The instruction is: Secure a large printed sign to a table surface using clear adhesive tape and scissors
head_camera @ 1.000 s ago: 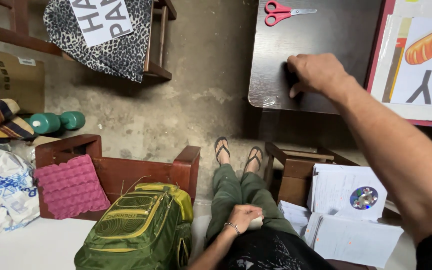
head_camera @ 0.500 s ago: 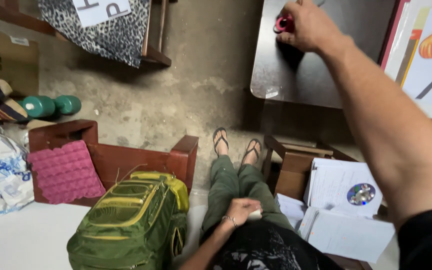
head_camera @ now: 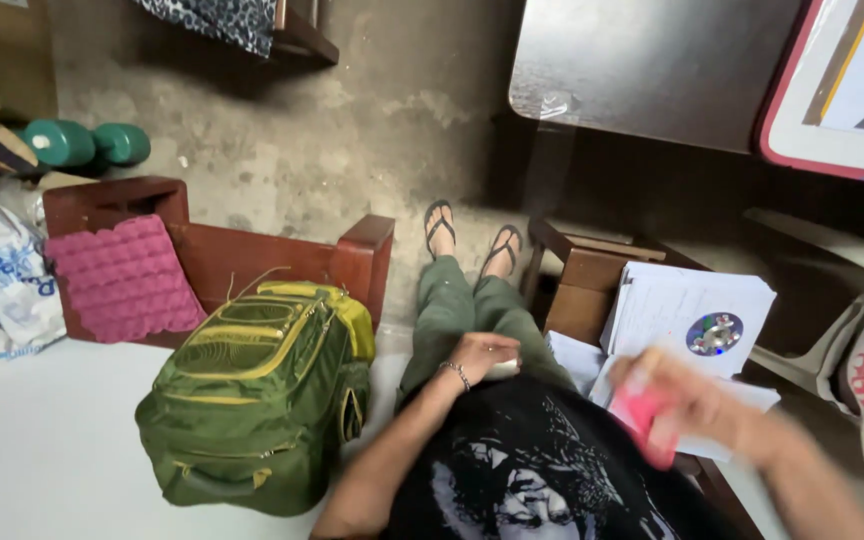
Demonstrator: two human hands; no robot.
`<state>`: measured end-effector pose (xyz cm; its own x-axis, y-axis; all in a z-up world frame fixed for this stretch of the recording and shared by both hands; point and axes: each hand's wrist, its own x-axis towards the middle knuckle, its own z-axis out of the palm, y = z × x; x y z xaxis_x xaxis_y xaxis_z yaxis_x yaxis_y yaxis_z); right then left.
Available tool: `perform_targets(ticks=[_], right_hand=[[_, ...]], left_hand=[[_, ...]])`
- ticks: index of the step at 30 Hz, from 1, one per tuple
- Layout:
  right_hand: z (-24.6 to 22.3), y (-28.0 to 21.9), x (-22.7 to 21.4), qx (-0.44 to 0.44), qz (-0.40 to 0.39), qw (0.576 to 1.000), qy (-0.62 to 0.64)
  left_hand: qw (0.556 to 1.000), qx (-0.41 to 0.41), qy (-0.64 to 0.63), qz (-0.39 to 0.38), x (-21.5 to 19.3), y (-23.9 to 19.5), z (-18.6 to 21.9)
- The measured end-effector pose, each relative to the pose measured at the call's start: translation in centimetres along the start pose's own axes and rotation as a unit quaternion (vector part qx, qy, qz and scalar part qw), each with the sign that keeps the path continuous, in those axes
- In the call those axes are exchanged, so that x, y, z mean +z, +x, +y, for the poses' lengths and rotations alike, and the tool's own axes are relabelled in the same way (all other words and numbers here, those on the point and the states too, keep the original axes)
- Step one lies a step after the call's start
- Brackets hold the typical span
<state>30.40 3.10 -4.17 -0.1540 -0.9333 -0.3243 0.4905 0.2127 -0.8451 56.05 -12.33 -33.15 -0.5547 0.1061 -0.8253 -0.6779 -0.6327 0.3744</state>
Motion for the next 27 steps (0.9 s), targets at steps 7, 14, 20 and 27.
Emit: perform_targets(ticks=[7, 14, 20, 27], right_hand=[[5.6, -6.6, 7.9, 0.216, 0.103, 0.967, 0.089], [10.3, -9.0, 7.2, 0.286, 0.12, 0.95, 0.021], [9.2, -9.4, 4.0, 0.345, -0.074, 0.935, 0.018], [4.7, -6.6, 3.7, 0.287, -0.186, 0.937, -0.076]], left_hand=[[0.998, -0.011, 0.067, 0.007, 0.3, -1.5, 2.0], [0.999, 0.012, 0.029, 0.017, 0.0, -2.8, 2.2], [0.999, -0.009, 0.046, 0.022, 1.4, -5.2, 4.7], [0.998, 0.004, 0.051, 0.031, 1.4, -5.3, 4.8]])
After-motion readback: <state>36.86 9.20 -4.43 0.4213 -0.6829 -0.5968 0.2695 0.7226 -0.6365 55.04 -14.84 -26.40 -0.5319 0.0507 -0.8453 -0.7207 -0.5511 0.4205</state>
